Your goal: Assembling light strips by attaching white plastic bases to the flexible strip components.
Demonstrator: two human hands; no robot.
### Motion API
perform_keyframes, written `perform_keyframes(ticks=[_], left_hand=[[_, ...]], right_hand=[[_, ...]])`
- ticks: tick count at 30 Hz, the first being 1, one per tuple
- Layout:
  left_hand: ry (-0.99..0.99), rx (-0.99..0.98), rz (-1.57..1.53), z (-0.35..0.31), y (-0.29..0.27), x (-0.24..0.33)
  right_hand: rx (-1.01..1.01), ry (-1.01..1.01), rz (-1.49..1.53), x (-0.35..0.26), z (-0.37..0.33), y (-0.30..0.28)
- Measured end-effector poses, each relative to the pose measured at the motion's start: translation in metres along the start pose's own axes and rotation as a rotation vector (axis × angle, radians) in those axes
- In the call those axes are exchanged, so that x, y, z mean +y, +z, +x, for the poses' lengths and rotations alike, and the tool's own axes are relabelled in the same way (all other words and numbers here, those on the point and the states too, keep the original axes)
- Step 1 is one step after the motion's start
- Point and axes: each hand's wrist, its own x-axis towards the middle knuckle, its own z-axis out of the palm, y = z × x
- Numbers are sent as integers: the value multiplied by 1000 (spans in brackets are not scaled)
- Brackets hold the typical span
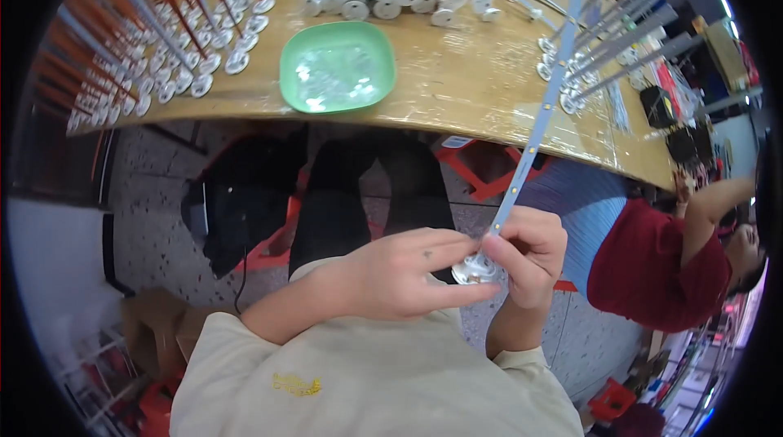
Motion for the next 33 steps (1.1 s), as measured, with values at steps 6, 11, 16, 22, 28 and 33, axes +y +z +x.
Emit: perform_keyframes(ticks=[6,11,16,22,28,33], left_hand=[[-3,173,100,-26,-8,8],[-61,447,91,-44,-24,27],[-89,485,59,-54,-31,23],[-39,543,9,-67,-40,22],[-98,575,51,-70,-46,21],[-72,604,84,-70,-41,17]], right_hand=[[-339,-42,40,-5,28,24],[-306,108,-133,0,92,59],[-303,-277,-615,42,178,95],[-563,-101,-975,41,201,108],[-594,-66,-931,48,210,110],[-542,-140,-748,50,211,103]])
